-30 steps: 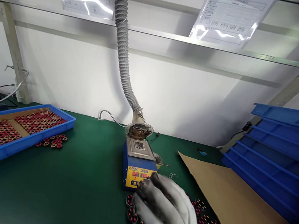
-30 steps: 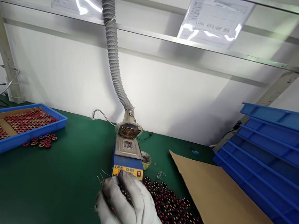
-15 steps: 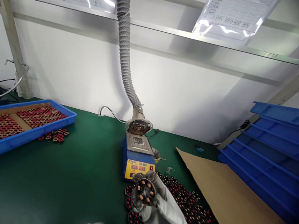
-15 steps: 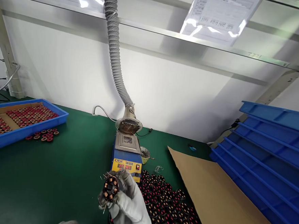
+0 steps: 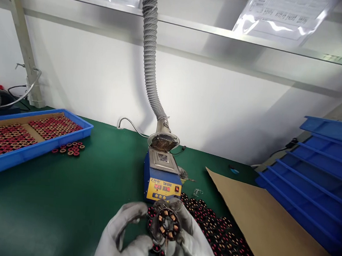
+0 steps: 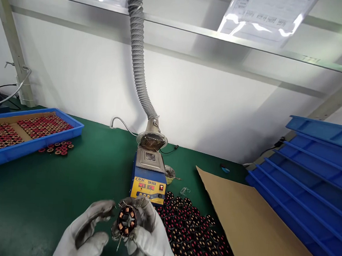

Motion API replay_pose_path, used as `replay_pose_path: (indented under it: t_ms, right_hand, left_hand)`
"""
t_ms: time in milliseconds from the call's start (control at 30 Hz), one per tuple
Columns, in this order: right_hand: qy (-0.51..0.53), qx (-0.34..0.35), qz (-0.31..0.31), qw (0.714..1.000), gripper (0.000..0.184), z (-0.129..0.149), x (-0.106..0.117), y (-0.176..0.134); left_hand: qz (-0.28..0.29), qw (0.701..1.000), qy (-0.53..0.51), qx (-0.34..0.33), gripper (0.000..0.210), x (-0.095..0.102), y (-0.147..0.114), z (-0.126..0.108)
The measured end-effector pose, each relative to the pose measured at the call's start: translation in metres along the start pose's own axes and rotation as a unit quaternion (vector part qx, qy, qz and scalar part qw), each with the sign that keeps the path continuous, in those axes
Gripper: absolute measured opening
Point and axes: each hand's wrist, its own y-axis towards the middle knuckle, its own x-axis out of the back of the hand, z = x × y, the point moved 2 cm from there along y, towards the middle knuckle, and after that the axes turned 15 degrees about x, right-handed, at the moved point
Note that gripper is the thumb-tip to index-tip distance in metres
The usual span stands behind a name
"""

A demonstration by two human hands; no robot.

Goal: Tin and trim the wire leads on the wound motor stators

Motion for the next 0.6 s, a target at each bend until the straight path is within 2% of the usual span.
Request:
replay_pose_path:
  t_ms: [67, 167, 367, 433, 500, 567, 600]
  right_hand:
    - [-0.003, -0.001, -0.006, 1.0, 0.044, -0.002, -0.001, -0.001]
    - [0.004, -0.014, 0.002, 1.0, 0.045, -0.002, -0.002, 0.0]
    - [0.005, -0.027, 0.011, 1.0, 0.042, -0.006, 0.008, -0.005]
    - [0.018, -0.024, -0.003, 1.0, 0.044, -0.01, 0.015, -0.009]
    - [0.039, -0.023, -0.023, 0.999, 0.047, -0.013, 0.02, -0.013]
    - [0.058, -0.025, -0.045, 0.997, 0.048, -0.015, 0.021, -0.016]
    - [0.066, -0.026, -0.056, 0.996, 0.048, -0.016, 0.02, -0.017]
  left_hand:
    - [0.051, 0.998, -0.014, -0.023, 0.031, -0.011, 0.005, -0.014]
    - [0.104, 0.994, -0.01, 0.001, 0.016, -0.021, 0.015, -0.02]
    - [0.129, 0.99, -0.05, -0.01, 0.001, -0.02, 0.024, -0.017]
    - [0.116, 0.989, -0.094, -0.009, 0.006, -0.016, 0.024, -0.021]
    - [0.071, 0.987, -0.143, -0.02, 0.012, -0.009, 0.024, -0.027]
    - [0.033, 0.987, -0.15, -0.036, 0.014, -0.005, 0.023, -0.034]
    - [0.036, 0.99, -0.134, -0.03, 0.016, -0.005, 0.022, -0.036]
